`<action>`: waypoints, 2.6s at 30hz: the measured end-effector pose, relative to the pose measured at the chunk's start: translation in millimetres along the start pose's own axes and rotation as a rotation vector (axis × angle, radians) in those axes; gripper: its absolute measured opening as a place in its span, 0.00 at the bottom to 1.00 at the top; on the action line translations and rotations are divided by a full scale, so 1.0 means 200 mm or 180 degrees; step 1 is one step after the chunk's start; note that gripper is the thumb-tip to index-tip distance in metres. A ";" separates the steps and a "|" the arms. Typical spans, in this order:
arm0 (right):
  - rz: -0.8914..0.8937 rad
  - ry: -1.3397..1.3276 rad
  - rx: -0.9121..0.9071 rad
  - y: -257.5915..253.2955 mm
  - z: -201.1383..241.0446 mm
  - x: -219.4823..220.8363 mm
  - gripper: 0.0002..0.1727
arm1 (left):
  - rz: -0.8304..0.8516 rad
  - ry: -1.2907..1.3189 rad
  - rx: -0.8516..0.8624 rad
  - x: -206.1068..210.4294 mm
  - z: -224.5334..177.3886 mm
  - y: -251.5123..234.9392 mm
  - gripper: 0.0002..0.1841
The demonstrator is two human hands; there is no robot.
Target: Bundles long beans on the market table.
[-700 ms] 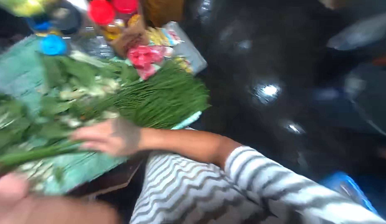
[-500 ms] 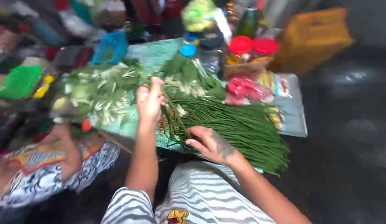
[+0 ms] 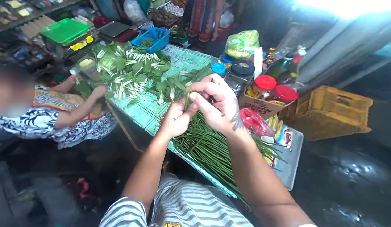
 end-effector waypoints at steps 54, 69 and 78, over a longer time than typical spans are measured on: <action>0.1163 0.1900 0.3132 0.86 -1.63 -0.38 0.18 | -0.2139 0.1375 -0.1364 -1.11 0.58 1.02 0.23; 0.0675 0.1163 0.4646 1.86 -1.16 -0.55 0.17 | -0.1204 0.1743 -0.1605 -1.02 0.79 0.71 0.20; -0.0255 0.2095 0.1278 0.69 -0.45 -0.22 0.14 | -0.0862 0.2000 -0.0555 -0.71 0.43 0.47 0.26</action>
Point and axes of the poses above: each hand's wrist, its own y-axis away from the middle knuckle, its own x-axis out of the palm, z = x × y, the point moved 9 cm from there along -y, towards the middle knuckle, and after that the axes turned 5 degrees about z, right-handed, at the moved point
